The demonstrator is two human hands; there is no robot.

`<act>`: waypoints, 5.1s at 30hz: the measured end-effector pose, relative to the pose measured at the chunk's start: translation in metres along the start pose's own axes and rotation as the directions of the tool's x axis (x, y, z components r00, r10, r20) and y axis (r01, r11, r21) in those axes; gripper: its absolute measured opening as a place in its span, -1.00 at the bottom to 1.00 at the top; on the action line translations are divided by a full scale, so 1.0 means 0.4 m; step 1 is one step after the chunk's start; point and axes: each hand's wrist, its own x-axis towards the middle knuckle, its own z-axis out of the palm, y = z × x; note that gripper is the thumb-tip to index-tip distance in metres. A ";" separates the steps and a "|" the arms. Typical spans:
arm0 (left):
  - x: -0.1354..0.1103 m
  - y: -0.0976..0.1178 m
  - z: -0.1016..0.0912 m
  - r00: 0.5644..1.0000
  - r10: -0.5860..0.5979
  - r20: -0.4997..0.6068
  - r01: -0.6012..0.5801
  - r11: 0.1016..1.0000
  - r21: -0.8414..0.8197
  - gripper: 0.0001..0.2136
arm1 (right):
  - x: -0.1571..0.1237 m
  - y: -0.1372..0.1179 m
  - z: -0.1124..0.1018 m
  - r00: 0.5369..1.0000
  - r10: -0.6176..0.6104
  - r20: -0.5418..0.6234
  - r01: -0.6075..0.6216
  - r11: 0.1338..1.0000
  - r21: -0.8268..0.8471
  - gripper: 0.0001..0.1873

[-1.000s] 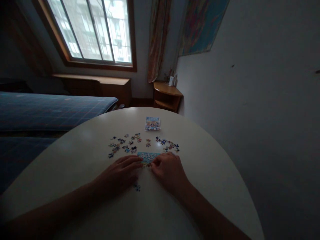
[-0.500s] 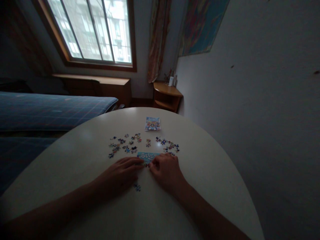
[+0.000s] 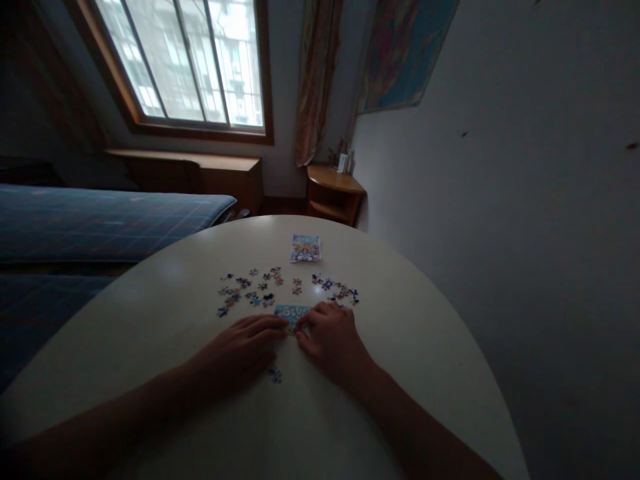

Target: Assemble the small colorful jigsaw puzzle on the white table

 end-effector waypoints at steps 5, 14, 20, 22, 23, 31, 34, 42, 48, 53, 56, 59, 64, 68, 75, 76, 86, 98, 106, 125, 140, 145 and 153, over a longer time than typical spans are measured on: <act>0.001 -0.001 0.001 1.000 -0.005 0.008 0.005 1.000 0.000 -0.66 | -0.002 0.001 0.007 0.998 -0.067 -0.001 0.067 0.997 -0.046 -0.87; -0.003 -0.003 0.004 1.000 0.015 0.012 -0.015 0.999 0.029 -0.49 | -0.007 0.006 -0.007 0.977 -0.205 0.060 0.211 0.970 -0.121 -0.85; -0.002 -0.004 -0.008 1.000 0.010 0.020 -0.010 1.000 0.010 -0.62 | -0.011 0.008 -0.010 0.976 -0.206 0.071 0.212 0.971 -0.110 -0.84; -0.002 -0.006 -0.011 1.000 0.005 0.015 -0.005 1.000 0.006 -0.65 | -0.011 0.009 -0.013 0.977 -0.201 0.076 0.208 0.973 -0.103 -0.85; -0.003 -0.007 -0.012 1.000 0.002 0.010 -0.002 1.000 0.009 -0.65 | -0.011 0.010 -0.013 0.978 -0.197 0.071 0.203 0.974 -0.097 -0.85; -0.001 -0.008 -0.005 1.000 -0.004 0.015 0.004 1.000 0.018 -0.61 | 0.019 0.048 0.012 0.997 -0.073 -0.026 0.071 0.995 -0.071 -0.80; 0.000 -0.009 -0.003 1.000 -0.012 0.021 0.011 1.000 0.020 -0.60 | 0.057 0.051 0.004 0.998 0.035 -0.043 -0.037 0.998 -0.043 -0.81; 0.002 -0.006 -0.011 0.999 -0.016 0.039 0.017 1.000 -0.009 -0.63 | 0.225 0.021 -0.024 0.950 0.311 0.033 -0.299 0.933 -0.200 -0.72; 0.001 -0.010 -0.007 1.000 -0.013 0.028 0.014 0.999 -0.031 -0.63 | 0.283 0.010 -0.007 0.907 0.405 0.115 -0.366 0.894 -0.260 -0.71; 0.001 -0.012 -0.004 1.000 -0.009 0.023 0.010 1.000 -0.022 -0.62 | 0.300 0.006 -0.010 0.881 0.433 0.188 -0.372 0.882 -0.288 -0.80; 0.002 -0.011 -0.005 0.999 -0.021 0.031 0.022 1.000 -0.023 -0.62 | 0.308 0.007 -0.011 0.882 0.419 0.218 -0.354 0.892 -0.283 -0.85; 0.003 -0.008 -0.007 0.999 -0.025 0.037 0.025 0.999 -0.022 -0.62 | 0.313 0.007 -0.009 0.893 0.394 0.216 -0.335 0.904 -0.265 -0.89; 0.003 -0.010 -0.006 0.999 -0.020 0.034 0.021 1.000 -0.019 -0.62 | 0.305 0.006 -0.007 0.931 0.333 0.149 -0.298 0.930 -0.213 -0.85; 0.001 -0.015 -0.001 1.000 -0.019 0.020 0.019 1.000 -0.023 -0.60 | 0.261 0.002 -0.017 0.959 0.264 0.101 -0.251 0.960 -0.127 -0.83; 0.001 -0.011 -0.003 1.000 -0.002 0.023 0.002 1.000 -0.002 -0.55 | 0.084 -0.003 -0.052 0.995 0.072 0.062 -0.082 0.980 0.179 -0.78; 0.000 -0.011 -0.004 1.000 -0.002 0.022 0.002 1.000 -0.001 -0.53 | 0.060 -0.001 -0.052 0.996 0.063 0.061 -0.075 0.971 0.226 -0.79; -0.006 -0.014 -0.003 1.000 0.009 0.021 -0.009 1.000 0.008 -0.55 | -0.024 0.029 0.006 0.997 -0.052 0.064 0.035 0.970 0.239 -0.77; -0.005 -0.013 -0.004 1.000 0.009 0.008 -0.009 1.000 0.004 -0.57 | -0.021 0.026 0.006 0.997 -0.042 0.061 0.030 0.983 0.181 -0.79; -0.007 -0.016 -0.003 1.000 0.014 0.006 -0.014 1.000 -0.011 -0.57 | -0.023 0.008 0.009 0.999 -0.012 0.041 0.007 0.994 0.113 -0.87; 0.000 -0.009 -0.004 1.000 0.002 -0.009 -0.002 1.000 -0.011 -0.54 | -0.033 0.007 0.003 0.993 -0.096 0.070 0.098 0.995 -0.018 -0.86; -0.042 -0.078 -0.174 0.669 -0.743 0.021 0.698 0.637 0.329 -0.79 | -0.029 0.023 -0.007 0.989 -0.118 0.091 0.113 0.992 0.065 -0.82; -0.040 -0.092 -0.172 0.651 -0.755 0.078 0.717 0.646 0.261 -0.81 | -0.028 0.027 -0.009 0.989 -0.120 0.088 0.113 0.990 0.082 -0.83; -0.034 -0.080 -0.146 0.707 -0.683 0.182 0.681 0.727 0.081 -0.81 | -0.026 0.029 -0.008 0.989 -0.128 0.080 0.122 0.989 0.085 -0.82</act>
